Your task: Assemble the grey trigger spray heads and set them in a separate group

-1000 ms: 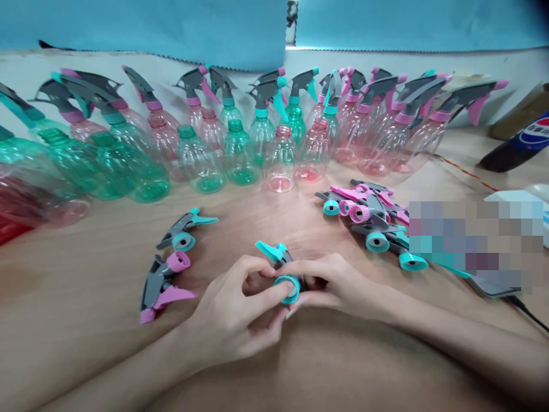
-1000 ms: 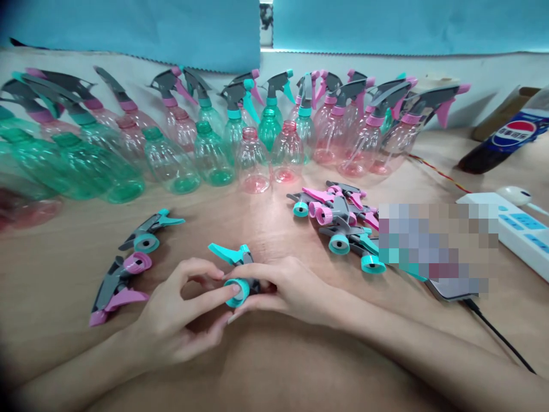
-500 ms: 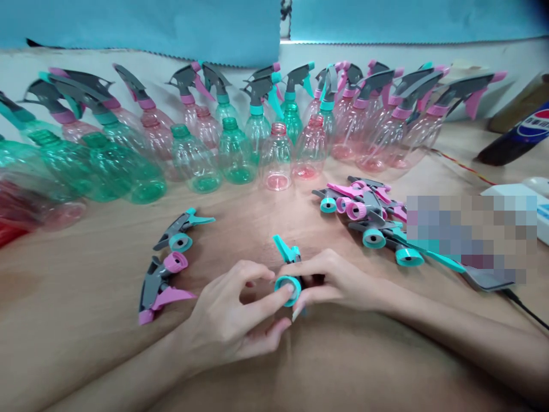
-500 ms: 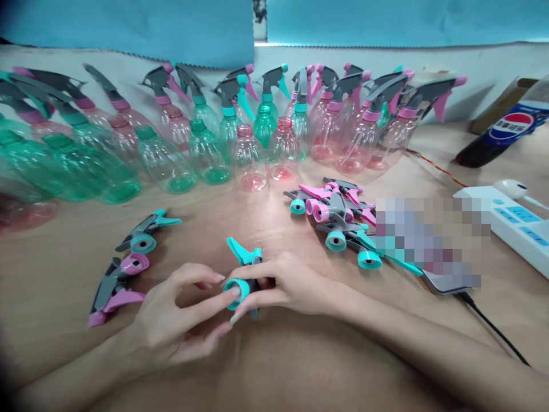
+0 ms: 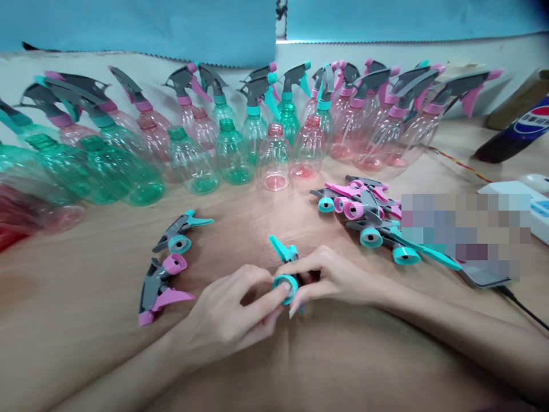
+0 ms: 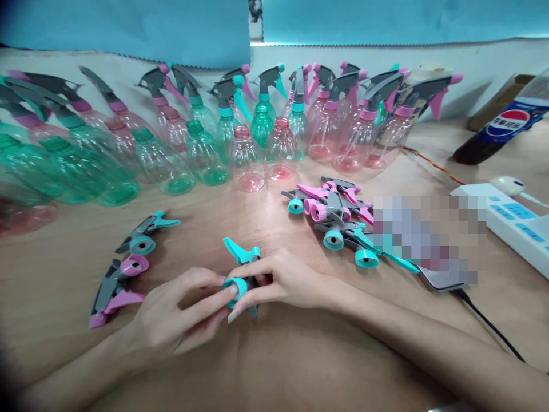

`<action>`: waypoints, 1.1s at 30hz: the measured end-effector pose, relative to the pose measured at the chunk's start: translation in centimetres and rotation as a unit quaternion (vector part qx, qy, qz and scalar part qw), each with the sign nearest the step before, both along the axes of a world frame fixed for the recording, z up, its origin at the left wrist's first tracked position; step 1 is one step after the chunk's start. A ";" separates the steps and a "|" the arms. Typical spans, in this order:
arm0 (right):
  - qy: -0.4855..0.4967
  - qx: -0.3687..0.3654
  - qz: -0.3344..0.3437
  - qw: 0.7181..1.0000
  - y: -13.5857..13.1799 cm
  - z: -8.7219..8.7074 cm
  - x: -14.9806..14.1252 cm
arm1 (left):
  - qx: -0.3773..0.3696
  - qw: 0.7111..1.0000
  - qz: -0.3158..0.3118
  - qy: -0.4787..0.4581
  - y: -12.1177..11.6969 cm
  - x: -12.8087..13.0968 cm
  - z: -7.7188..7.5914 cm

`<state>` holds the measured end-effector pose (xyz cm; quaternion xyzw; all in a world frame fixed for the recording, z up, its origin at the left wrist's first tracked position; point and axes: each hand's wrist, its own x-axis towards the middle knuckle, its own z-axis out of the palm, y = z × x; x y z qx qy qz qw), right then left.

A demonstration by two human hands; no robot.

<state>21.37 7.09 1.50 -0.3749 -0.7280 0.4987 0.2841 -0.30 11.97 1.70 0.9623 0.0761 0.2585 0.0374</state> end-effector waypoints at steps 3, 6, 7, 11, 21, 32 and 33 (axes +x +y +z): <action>-0.010 -0.001 -0.009 1.000 0.0 0.0 -0.1 | -0.006 0.999 0.012 -0.033 0.1 0.0 -0.5; -0.016 0.006 -0.018 1.000 -0.1 0.0 -0.2 | -0.009 1.000 0.011 -0.020 0.0 0.0 -0.7; -0.018 0.007 -0.021 1.000 -0.2 0.0 -0.2 | -0.008 1.000 0.008 -0.010 -0.1 -0.1 -0.6; -0.026 0.018 -0.032 0.999 -0.3 -0.1 -0.1 | -0.019 0.999 0.005 0.028 -0.5 -0.2 0.0; -0.017 0.003 -0.011 1.000 -0.2 0.1 0.1 | -0.025 0.999 0.035 -0.010 -0.5 0.0 -0.5; 0.001 -0.008 -0.010 1.000 -0.1 -0.3 0.2 | -0.201 0.978 0.043 0.023 -0.3 -0.3 -0.3; -0.002 -0.007 -0.007 1.000 -0.1 -0.3 0.2 | -0.234 0.970 0.070 0.022 -0.4 -0.3 -0.6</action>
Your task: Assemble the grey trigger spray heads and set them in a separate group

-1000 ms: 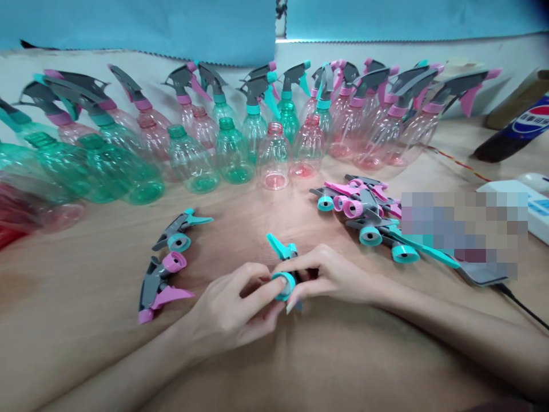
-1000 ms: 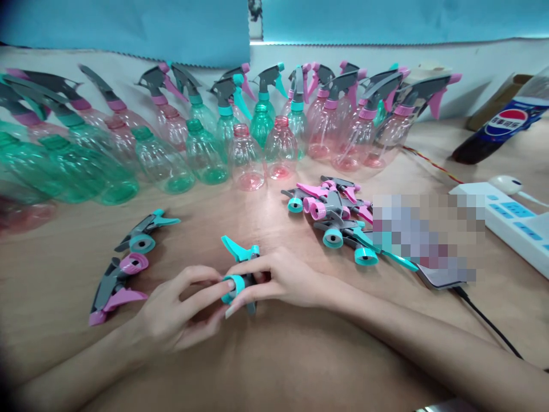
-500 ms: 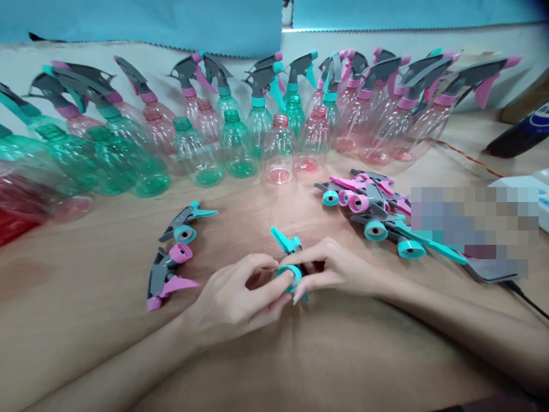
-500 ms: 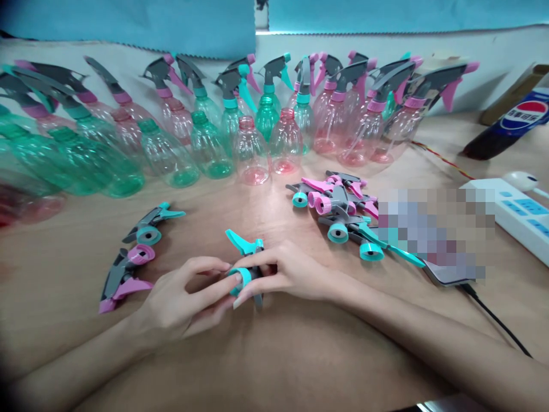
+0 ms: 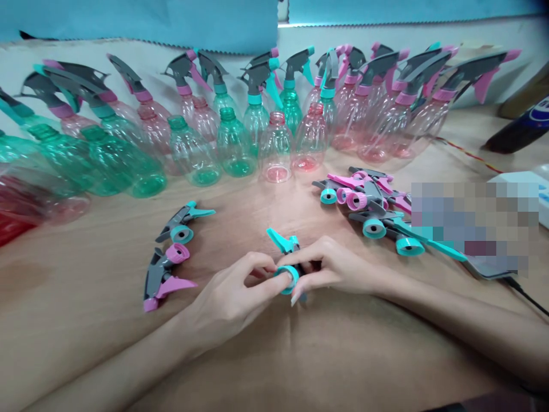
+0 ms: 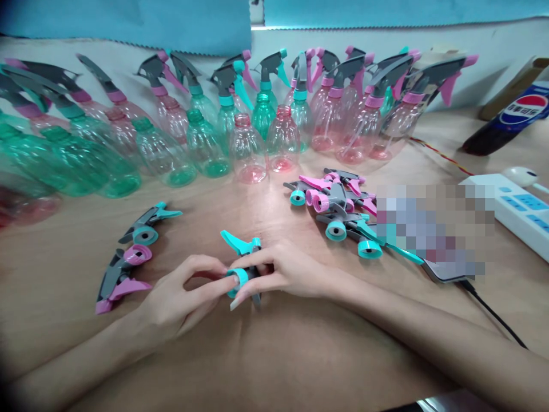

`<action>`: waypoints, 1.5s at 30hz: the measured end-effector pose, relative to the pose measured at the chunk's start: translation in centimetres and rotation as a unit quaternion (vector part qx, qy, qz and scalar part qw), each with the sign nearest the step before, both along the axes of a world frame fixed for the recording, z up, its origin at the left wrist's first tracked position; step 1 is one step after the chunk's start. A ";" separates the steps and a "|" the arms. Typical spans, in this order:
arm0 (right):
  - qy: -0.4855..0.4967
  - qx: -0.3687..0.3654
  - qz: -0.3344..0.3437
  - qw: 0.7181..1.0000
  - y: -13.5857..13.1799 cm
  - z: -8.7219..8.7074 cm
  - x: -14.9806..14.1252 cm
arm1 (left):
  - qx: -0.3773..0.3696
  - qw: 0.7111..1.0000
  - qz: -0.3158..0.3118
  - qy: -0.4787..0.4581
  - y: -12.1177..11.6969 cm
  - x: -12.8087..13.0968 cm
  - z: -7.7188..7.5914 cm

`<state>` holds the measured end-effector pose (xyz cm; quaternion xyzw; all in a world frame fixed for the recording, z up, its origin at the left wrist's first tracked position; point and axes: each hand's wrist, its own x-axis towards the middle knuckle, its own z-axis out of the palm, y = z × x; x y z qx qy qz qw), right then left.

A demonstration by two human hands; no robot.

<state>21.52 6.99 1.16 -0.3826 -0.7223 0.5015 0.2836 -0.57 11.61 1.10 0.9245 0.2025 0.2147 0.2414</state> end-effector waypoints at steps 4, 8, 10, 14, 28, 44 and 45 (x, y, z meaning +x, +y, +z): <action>-0.024 0.020 0.004 1.000 0.0 0.1 0.0 | -0.122 0.985 0.122 0.005 -0.1 0.0 -1.3; -0.037 0.052 -0.004 0.998 0.0 0.0 -0.1 | -0.205 0.964 0.168 0.001 -0.4 0.3 -1.2; -0.043 0.069 -0.013 0.997 0.0 -0.1 -0.1 | -0.192 0.968 0.158 0.006 -0.5 0.6 -0.8; -0.046 0.076 -0.006 0.996 -0.1 -0.2 -0.2 | -0.079 0.994 0.079 -0.014 -0.3 0.9 -0.2; -0.055 0.085 -0.009 0.995 -0.1 -0.3 -0.1 | 0.137 0.987 -0.079 -0.008 -0.2 0.6 0.9; -0.049 0.109 -0.025 0.993 -0.1 -0.3 -0.3 | 0.184 0.982 -0.014 -0.051 -0.6 0.7 -0.2; -0.048 0.108 -0.022 0.993 -0.1 -0.3 -0.3 | 0.177 0.983 -0.016 -0.055 -0.5 0.7 -0.1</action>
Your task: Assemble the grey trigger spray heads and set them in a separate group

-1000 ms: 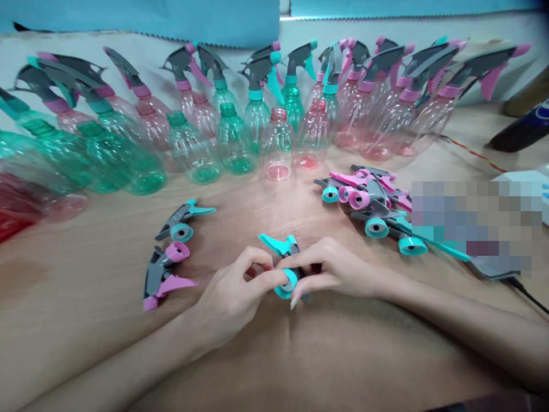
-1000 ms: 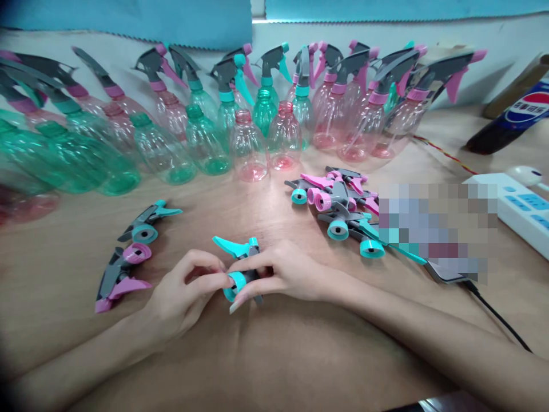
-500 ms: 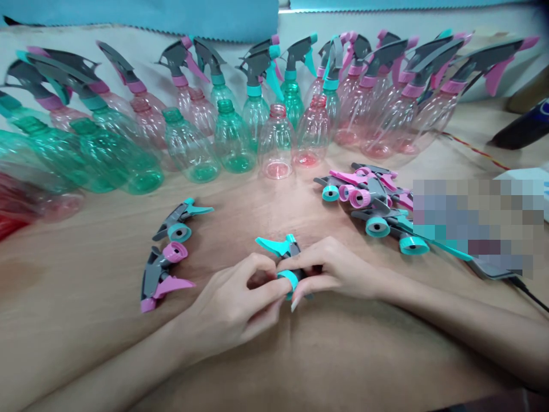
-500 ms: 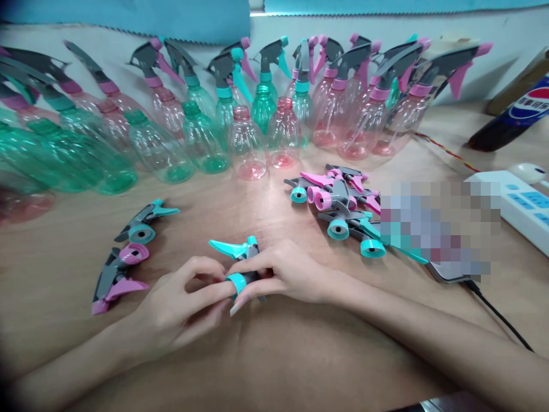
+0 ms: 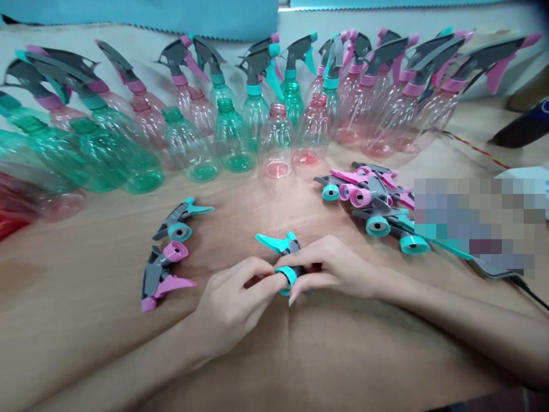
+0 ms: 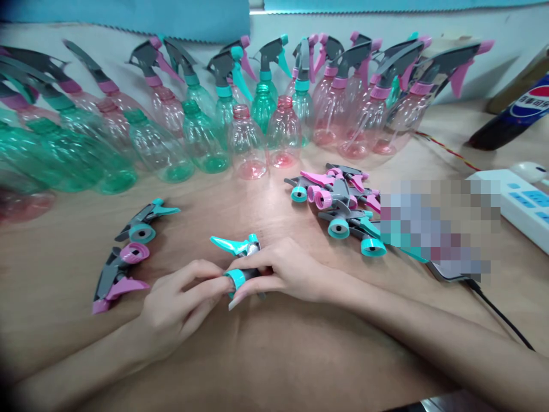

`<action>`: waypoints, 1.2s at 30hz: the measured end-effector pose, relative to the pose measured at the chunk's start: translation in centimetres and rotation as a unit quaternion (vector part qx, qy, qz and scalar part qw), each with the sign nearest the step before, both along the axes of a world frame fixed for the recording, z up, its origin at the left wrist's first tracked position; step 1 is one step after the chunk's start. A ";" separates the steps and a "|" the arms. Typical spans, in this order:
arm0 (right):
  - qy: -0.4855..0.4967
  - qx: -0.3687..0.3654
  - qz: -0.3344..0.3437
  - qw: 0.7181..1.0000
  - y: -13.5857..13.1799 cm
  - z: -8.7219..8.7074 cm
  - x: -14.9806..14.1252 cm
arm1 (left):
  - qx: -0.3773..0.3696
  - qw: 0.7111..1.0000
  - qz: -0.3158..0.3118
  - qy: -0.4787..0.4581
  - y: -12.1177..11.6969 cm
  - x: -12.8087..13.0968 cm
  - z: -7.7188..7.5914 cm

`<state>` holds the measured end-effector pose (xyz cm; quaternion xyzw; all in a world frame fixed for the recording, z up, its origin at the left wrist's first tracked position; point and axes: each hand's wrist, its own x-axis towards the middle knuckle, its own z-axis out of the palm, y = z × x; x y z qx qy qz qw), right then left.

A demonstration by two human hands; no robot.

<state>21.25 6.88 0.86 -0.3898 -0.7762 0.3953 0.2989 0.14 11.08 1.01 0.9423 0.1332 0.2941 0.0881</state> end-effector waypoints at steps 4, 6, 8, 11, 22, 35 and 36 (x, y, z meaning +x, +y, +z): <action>0.013 -0.026 0.002 1.000 0.0 0.3 0.2 | -0.040 0.999 0.010 -0.001 0.1 -0.2 0.5; 0.023 -0.032 -0.010 0.999 -0.1 0.5 0.2 | -0.060 0.998 0.013 -0.010 0.1 -0.3 0.7; 0.028 -0.030 -0.033 0.999 -0.1 0.5 0.3 | -0.081 0.996 0.023 -0.037 0.1 -0.4 0.8; 0.033 -0.025 -0.068 0.997 -0.3 0.4 0.2 | -0.108 0.988 0.066 -0.088 0.2 -0.4 0.7; 0.065 -0.055 -0.086 0.993 -0.8 0.3 -0.4 | -0.055 0.993 -0.012 -0.106 0.1 0.3 0.5; 0.087 -0.109 -0.094 0.986 -0.7 0.4 -0.2 | -0.070 0.993 -0.062 -0.071 0.4 0.0 0.7; 0.085 -0.107 -0.093 0.986 -0.7 0.4 -0.2 | -0.064 0.994 -0.061 -0.069 0.4 0.0 0.7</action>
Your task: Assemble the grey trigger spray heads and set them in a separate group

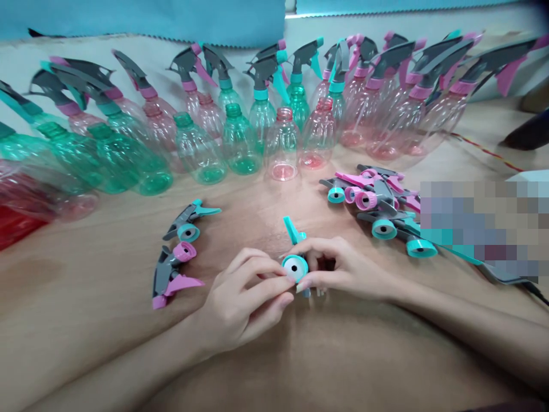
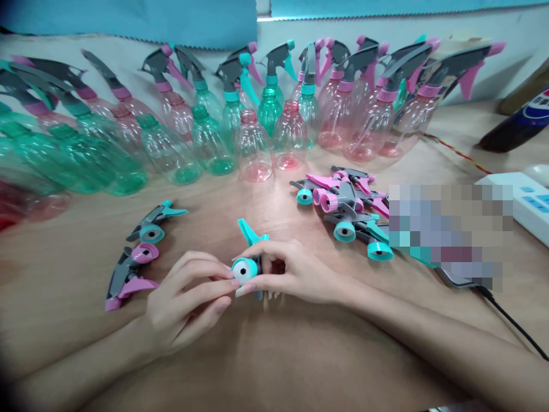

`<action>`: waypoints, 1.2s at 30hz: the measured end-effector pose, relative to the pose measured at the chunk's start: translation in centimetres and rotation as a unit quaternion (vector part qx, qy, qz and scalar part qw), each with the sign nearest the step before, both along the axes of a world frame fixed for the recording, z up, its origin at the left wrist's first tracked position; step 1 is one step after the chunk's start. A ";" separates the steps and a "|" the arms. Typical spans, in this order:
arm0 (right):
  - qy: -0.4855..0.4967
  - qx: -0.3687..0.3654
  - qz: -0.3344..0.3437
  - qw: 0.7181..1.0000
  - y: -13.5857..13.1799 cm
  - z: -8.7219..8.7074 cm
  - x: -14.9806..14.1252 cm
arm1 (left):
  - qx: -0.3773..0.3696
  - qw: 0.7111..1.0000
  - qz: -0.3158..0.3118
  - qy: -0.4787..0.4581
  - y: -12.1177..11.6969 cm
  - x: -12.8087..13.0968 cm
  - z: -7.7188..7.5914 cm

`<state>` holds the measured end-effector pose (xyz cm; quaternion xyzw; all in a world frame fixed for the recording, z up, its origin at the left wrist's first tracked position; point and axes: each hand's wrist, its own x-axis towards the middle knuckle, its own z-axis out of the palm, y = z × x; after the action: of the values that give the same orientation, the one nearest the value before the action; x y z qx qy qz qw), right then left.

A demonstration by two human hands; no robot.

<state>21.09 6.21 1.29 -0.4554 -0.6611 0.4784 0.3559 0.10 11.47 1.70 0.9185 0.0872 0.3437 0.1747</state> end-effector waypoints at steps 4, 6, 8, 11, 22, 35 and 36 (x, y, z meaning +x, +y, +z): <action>-0.008 0.013 0.001 1.000 0.0 -0.1 0.1 | 0.024 0.999 0.017 0.011 0.0 0.1 0.0; -0.013 0.016 0.003 1.000 0.0 -0.2 0.1 | 0.036 0.999 0.025 0.017 -0.1 0.2 -0.1; -0.017 0.018 0.006 1.000 0.0 -0.3 0.2 | 0.048 0.998 0.030 0.018 -0.2 0.2 -0.1; -0.015 0.023 0.011 1.000 0.0 -0.3 0.2 | 0.062 0.998 0.029 0.014 -0.3 0.4 0.0; -0.021 0.035 0.015 0.999 0.1 -0.1 0.1 | 0.061 0.996 0.025 0.057 -0.4 0.5 0.2; -0.013 0.044 0.015 0.999 0.1 -0.4 0.3 | 0.127 0.988 0.082 0.017 -0.5 0.1 -0.2; -0.013 0.044 0.014 0.999 0.1 -0.4 0.2 | 0.134 0.988 0.074 0.010 -0.5 0.1 -0.1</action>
<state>21.32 6.29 0.93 -0.4358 -0.6926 0.4480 0.3603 0.23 10.97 1.57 0.9282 0.1097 0.3546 0.0237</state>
